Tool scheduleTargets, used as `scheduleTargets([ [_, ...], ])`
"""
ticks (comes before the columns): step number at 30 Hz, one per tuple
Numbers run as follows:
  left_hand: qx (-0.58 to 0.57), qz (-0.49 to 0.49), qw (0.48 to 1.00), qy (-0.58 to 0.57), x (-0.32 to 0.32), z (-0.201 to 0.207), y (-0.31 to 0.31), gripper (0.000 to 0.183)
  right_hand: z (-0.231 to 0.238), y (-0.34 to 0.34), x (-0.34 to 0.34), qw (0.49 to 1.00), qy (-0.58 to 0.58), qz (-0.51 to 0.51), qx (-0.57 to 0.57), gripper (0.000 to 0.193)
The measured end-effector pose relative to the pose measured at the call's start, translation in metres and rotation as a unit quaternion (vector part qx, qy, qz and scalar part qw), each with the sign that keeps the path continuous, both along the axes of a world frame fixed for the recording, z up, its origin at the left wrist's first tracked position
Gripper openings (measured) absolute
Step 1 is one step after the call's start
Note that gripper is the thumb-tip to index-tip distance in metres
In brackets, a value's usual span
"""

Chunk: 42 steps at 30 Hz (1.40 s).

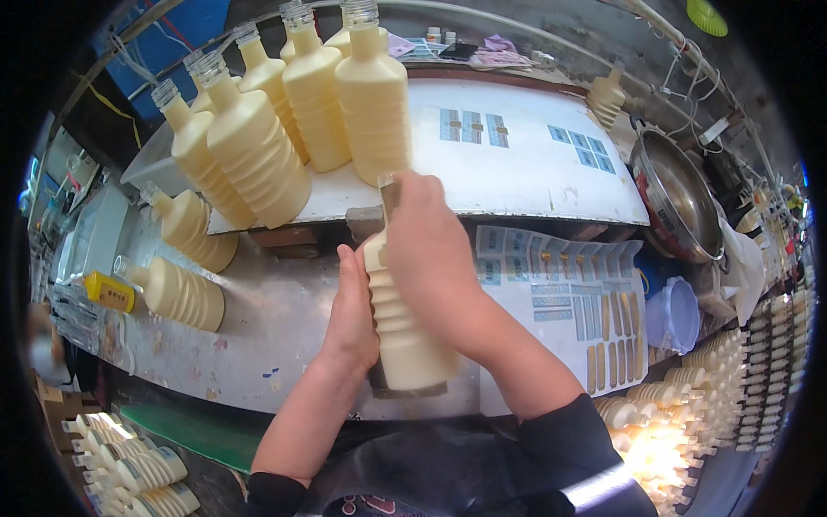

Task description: The person repeatedly picks up a ribbed plastic bottle, applies a rectangular label to its side, smooths it, and places the bottle on a nearby table. The process is repeated for multiple bottles in a factory setting.

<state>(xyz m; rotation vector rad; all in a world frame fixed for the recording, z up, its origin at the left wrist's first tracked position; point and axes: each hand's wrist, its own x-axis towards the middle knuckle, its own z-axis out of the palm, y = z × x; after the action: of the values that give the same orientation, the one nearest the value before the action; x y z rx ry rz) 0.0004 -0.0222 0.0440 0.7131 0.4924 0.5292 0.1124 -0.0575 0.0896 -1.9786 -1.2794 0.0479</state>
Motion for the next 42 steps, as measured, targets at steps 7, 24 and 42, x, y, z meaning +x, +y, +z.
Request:
scheduleTargets([
  [7,0.161,0.036,0.973,0.162,0.004,-0.027,0.014,0.05,-0.016,-0.001,0.013,0.996,0.081,0.012,0.039,0.037],
  [24,0.663,0.055,0.628,0.404,-0.023,-0.008,-0.027,0.08,-0.049,-0.012,0.04,0.97,0.178,0.048,0.16,0.04],
  [42,0.361,0.001,0.876,0.319,-0.025,0.006,-0.032,0.093,-0.034,-0.012,0.028,0.976,0.157,0.004,0.148,0.038],
])
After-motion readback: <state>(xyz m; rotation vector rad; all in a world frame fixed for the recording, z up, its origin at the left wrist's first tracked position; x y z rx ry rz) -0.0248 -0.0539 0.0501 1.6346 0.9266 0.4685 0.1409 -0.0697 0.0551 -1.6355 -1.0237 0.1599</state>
